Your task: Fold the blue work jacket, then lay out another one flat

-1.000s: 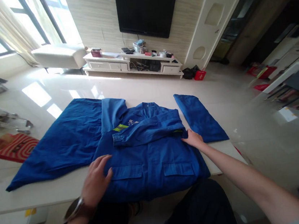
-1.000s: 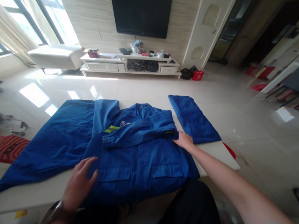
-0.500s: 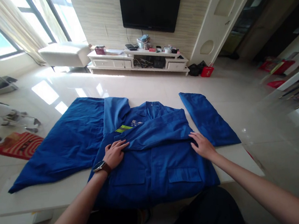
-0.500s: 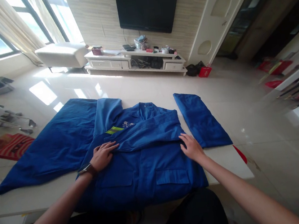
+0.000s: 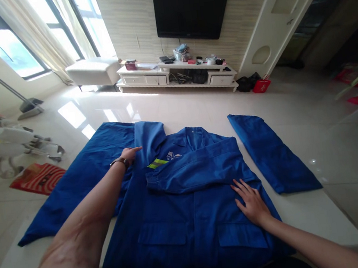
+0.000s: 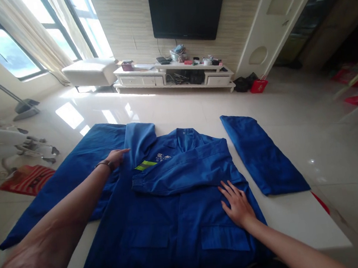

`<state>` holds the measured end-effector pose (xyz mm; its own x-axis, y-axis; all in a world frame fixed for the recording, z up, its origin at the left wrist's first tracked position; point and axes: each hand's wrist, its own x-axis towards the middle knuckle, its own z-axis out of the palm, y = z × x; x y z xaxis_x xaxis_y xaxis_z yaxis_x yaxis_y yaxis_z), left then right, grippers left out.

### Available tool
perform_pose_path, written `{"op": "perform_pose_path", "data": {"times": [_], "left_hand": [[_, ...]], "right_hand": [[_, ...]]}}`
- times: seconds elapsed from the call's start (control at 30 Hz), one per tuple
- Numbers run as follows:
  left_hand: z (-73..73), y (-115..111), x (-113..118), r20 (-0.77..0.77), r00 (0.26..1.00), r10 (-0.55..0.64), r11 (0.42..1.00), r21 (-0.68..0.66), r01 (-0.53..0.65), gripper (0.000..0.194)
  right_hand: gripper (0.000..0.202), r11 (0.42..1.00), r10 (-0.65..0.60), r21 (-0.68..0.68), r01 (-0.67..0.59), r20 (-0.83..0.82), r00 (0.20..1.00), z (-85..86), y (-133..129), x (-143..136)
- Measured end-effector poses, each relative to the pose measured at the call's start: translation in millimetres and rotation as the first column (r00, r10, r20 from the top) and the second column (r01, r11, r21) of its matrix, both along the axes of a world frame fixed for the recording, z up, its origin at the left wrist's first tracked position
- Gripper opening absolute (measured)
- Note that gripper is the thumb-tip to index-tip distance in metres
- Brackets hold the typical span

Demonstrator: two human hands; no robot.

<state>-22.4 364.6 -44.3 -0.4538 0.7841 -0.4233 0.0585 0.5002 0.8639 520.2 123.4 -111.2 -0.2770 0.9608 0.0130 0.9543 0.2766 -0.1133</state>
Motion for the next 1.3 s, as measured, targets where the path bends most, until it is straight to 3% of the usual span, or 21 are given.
{"op": "perform_pose_path", "data": {"times": [0.17,0.23,0.27,0.3,0.33,0.37,0.4,0.43,0.47,0.5,0.53,0.6,0.67,0.77,0.83,0.93,1.0,1.07,1.17,1.23,1.3], "left_hand": [[18.5,31.4,15.1,0.127,0.992,-0.008,0.999,-0.032,0.012,0.046],[29.2,34.9,30.9,0.095,0.995,-0.024,0.993,0.122,0.012,0.05],[33.1,31.2,42.4,0.012,0.998,-0.066,0.966,0.252,0.061,0.05],[35.2,22.8,56.1,-0.134,0.981,-0.139,0.903,0.39,0.181,0.05],[35.1,9.7,71.3,-0.347,0.905,-0.245,0.79,0.469,0.394,0.048],[32.9,-7.5,87.1,-0.573,0.733,-0.367,0.63,0.426,0.649,0.046],[28.6,-27.7,102.5,-0.735,0.466,-0.492,0.427,0.263,0.865,0.045],[22.8,-49.2,116.2,-0.794,0.18,-0.58,0.21,0.068,0.975,0.046],[16.3,-70.2,127.2,-0.79,-0.035,-0.612,0.049,-0.082,0.995,0.046],[10.0,-89.0,134.6,-0.762,-0.168,-0.625,-0.046,-0.178,0.983,0.047],[4.9,-104.1,138.2,-0.741,-0.209,-0.638,-0.069,-0.216,0.974,0.046],[0.9,-121.5,134.5,-0.724,-0.197,-0.661,-0.048,-0.222,0.974,0.04],[7.1,-125.0,123.5,-0.714,-0.08,-0.695,0.051,-0.16,0.986,0.042],[27.9,-128.5,116.7,-0.676,0.162,-0.718,0.261,-0.046,0.964,0.045],[39.2,-143.8,129.0,-0.683,0.219,-0.697,0.308,-0.009,0.951,0.038],[36.9,-187.2,166.9,-0.71,0.149,-0.689,0.301,-0.093,0.949,0.048],[21.6,-217.7,192.9,-0.675,0.114,-0.729,0.384,-0.264,0.885,0.074],[3.0,-238.3,211.5,-0.617,0.097,-0.781,0.42,-0.405,0.812,0.077],[-9.9,-242.5,222.8,-0.572,0.035,-0.819,0.371,-0.482,0.794,0.035],[-1.7,-231.4,223.9,-0.58,-0.035,-0.814,0.318,-0.495,0.808,0.027],[15.6,-216.6,225.0,-0.669,-0.08,-0.739,0.314,-0.447,0.837,0.027]], "right_hand": [[0.054,0.999,-0.011,-0.044,0.011,0.006,1.0,1.4,-0.5,-1.6],[0.054,0.999,-0.014,-0.05,0.014,0.004,1.0,2.1,-0.2,-1.6],[0.054,0.999,-0.016,-0.051,0.016,0.002,1.0,2.5,-0.1,-1.7],[0.054,0.999,-0.018,-0.051,0.018,0.0,1.0,3.0,0.1,-1.7],[0.054,0.999,-0.018,-0.051,0.018,-0.002,1.0,3.4,0.1,-1.9],[0.054,0.999,-0.019,-0.049,0.018,-0.005,1.0,3.9,0.1,-2.1],[0.054,0.999,-0.019,-0.045,0.018,-0.008,1.0,4.5,0.0,-2.4],[0.054,0.999,-0.017,-0.041,0.017,-0.01,1.0,5.1,-0.2,-2.8],[0.054,0.999,-0.016,-0.037,0.016,-0.014,1.0,5.6,-0.4,-3.2],[0.054,0.999,-0.015,-0.033,0.015,-0.017,1.0,6.1,-0.6,-3.5],[0.054,0.999,-0.015,-0.03,0.015,-0.02,1.0,6.5,-0.7,-3.8],[0.053,0.999,-0.016,-0.028,0.015,-0.026,1.0,6.4,-0.6,-4.1],[0.053,0.999,-0.019,-0.027,0.018,-0.03,0.999,5.4,0.0,-4.0],[0.054,0.999,-0.024,-0.028,0.023,-0.029,0.999,3.7,1.0,-3.6],[0.054,0.999,-0.024,-0.032,0.023,-0.03,0.999,3.2,1.2,-3.5],[0.054,0.999,-0.024,-0.034,0.023,-0.035,0.999,3.7,0.9,-3.6],[0.054,0.999,-0.027,-0.032,0.026,-0.039,0.999,4.4,0.5,-3.6],[0.054,0.999,-0.029,-0.031,0.028,-0.044,0.999,5.1,0.4,-3.8],[0.053,0.999,-0.035,-0.033,0.033,-0.054,0.998,6.4,0.5,-4.4],[0.053,0.999,-0.037,-0.035,0.035,-0.061,0.997,7.3,0.4,-5.2],[0.052,0.999,-0.037,-0.034,0.035,-0.069,0.997,8.1,0.2,-6.1]]}}
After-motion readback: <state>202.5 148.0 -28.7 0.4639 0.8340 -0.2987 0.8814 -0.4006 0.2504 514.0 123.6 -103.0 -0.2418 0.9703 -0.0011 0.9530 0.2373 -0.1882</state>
